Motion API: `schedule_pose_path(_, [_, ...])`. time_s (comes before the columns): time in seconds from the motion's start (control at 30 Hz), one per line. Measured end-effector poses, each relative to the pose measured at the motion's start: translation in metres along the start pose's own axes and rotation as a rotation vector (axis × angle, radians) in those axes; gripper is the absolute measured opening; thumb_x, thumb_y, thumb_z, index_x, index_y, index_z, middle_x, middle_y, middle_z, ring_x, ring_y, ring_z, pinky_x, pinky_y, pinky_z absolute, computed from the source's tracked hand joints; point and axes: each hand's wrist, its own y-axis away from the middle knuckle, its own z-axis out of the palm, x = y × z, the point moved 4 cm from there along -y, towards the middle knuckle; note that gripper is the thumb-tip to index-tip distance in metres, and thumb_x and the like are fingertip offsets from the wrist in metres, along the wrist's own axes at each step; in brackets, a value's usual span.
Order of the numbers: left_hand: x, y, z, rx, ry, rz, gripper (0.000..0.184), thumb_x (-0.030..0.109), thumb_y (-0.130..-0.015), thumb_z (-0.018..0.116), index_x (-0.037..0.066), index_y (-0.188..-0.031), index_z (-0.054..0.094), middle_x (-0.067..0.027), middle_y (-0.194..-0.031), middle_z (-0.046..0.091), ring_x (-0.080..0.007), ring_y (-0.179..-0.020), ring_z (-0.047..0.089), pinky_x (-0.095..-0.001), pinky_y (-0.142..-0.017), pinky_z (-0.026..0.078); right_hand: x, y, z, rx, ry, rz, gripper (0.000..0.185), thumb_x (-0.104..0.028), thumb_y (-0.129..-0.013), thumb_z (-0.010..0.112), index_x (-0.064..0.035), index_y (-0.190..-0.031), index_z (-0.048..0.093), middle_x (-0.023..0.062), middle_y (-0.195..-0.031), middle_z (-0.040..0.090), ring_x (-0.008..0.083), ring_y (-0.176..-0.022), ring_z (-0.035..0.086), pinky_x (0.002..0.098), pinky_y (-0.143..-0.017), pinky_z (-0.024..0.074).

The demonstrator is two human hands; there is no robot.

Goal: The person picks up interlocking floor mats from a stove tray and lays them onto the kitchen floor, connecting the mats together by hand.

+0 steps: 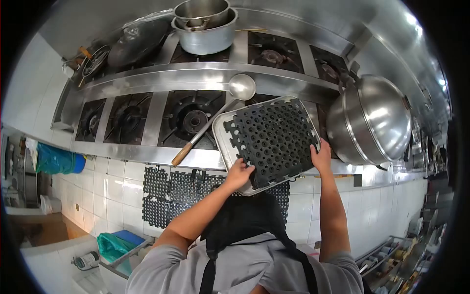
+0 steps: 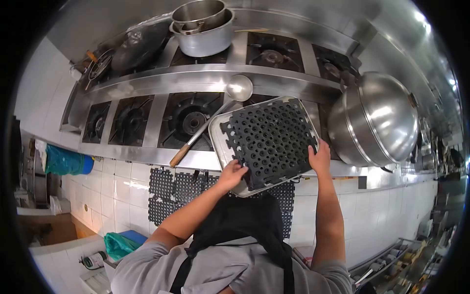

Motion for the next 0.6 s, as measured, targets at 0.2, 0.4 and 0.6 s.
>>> schedule_pose_path(0.2, [0.013,-0.003,0.033,-0.073,0.093,-0.14,0.065,0.016,-0.082,0.068,-0.011,-0.132,0.037,-0.0222,-0.12,0.055,-0.0268,-0.11,0.056,-0.0337,-0.094,0.045,-0.016,-0.032,0.009,-0.284,0.182,0.271,0.071,-0.048,-0.084,0.06,0.0057,-0.129,0.049,0.0304,-0.122,0.057,0.0409,-0.117,0.054,0.041,-0.101,0.0401])
schedule_pose_path(0.4, [-0.018,-0.023,0.047,0.307,0.307,-0.339,0.069,0.025,-0.082,0.069,-0.006,-0.132,0.034,-0.0211,-0.121,0.055,-0.0298,-0.111,0.054,-0.0362,-0.094,0.044,0.026,-0.055,0.01,-0.519,-0.045,0.274,0.067,-0.051,-0.082,0.064,0.007,-0.115,0.059,0.0294,-0.103,0.064,0.0396,-0.103,0.062,0.0407,-0.09,0.0467])
schedule_pose_path(0.6, [0.01,-0.025,0.01,0.118,0.882,-0.527,0.059,0.046,-0.102,0.029,-0.002,-0.12,0.056,-0.0172,-0.114,0.063,-0.0247,-0.1,0.063,-0.0383,-0.092,0.049,0.002,-0.044,0.007,-0.623,-0.216,0.169,0.06,-0.047,-0.082,0.068,0.0078,-0.107,0.059,0.0212,-0.094,0.066,0.0317,-0.09,0.063,0.0383,-0.083,0.0475])
